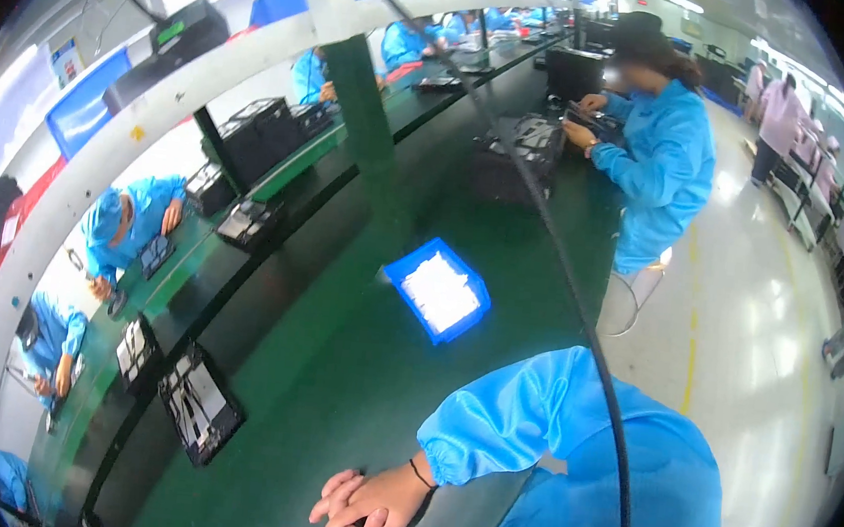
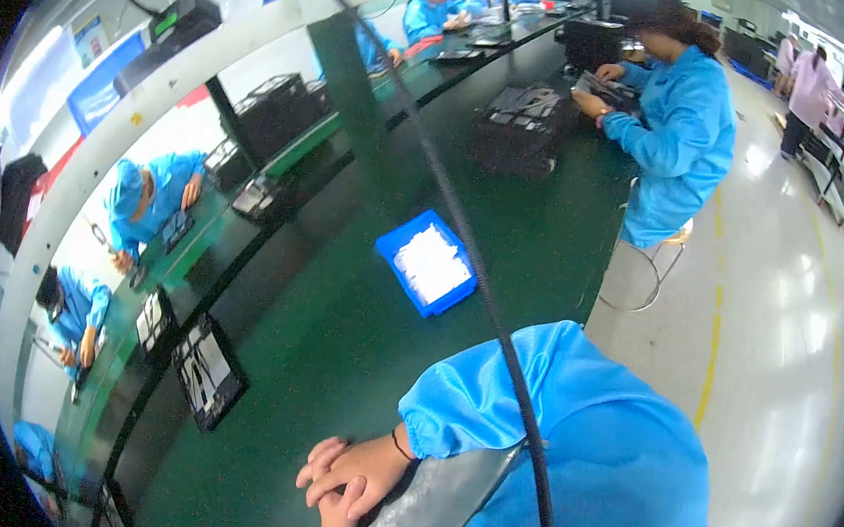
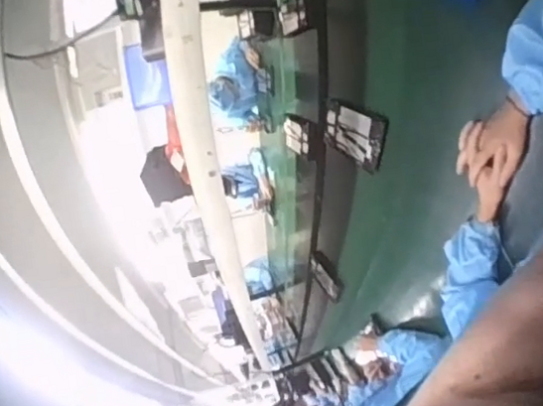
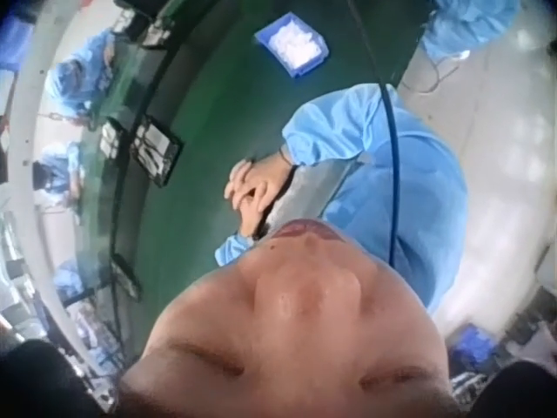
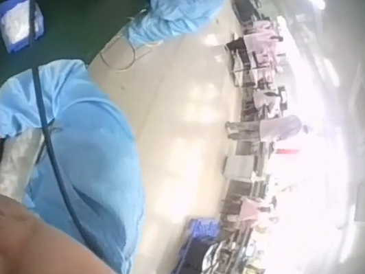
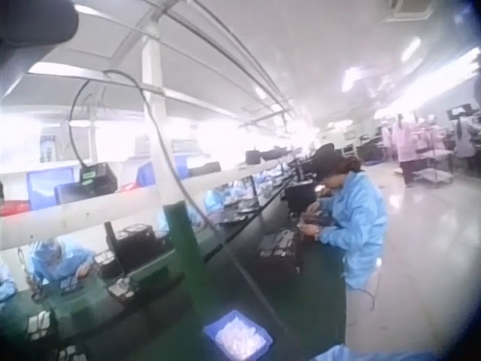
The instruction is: The person connects ribbon cables and internal components to a circuit board of a tablet-like device by hand.
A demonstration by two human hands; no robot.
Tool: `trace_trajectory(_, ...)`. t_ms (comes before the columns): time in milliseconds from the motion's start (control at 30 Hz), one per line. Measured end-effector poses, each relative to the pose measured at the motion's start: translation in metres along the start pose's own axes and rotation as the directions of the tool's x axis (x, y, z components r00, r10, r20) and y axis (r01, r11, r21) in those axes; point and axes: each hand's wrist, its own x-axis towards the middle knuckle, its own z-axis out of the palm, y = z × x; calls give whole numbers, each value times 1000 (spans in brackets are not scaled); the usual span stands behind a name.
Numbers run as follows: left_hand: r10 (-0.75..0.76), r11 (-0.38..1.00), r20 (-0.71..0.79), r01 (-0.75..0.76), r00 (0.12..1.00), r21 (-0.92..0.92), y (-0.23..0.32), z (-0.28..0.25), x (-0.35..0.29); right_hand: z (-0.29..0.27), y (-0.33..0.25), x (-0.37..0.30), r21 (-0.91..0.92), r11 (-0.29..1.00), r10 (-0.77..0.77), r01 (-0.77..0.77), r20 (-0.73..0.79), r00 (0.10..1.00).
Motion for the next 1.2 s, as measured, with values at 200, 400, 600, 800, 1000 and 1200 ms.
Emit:
trace_trajectory(200,-181,983,38,182,983,-25,-13,-10,-16,-1,6,-2,40,999,27,-28,24,999)
trace_trajectory(400,-149,989,24,150,988,-10,2,-6,-3,0,9,1,15,1000,24,-25,40,999)
trace_trajectory(600,7,998,98,-12,995,54,2,-10,-2,6,14,1,113,994,-8,-1,72,997)
trace_trajectory(800,13,1000,118,-16,993,25,-3,-3,-3,-7,9,0,59,997,44,-51,120,992)
trace_trajectory(1000,-6,1000,114,9,993,-26,-4,0,-1,-11,10,-1,23,998,51,-54,121,991)
trace_trajectory(1200,16,1000,116,-15,993,-9,-6,-2,-1,-16,7,4,-3,1000,17,-17,99,995)
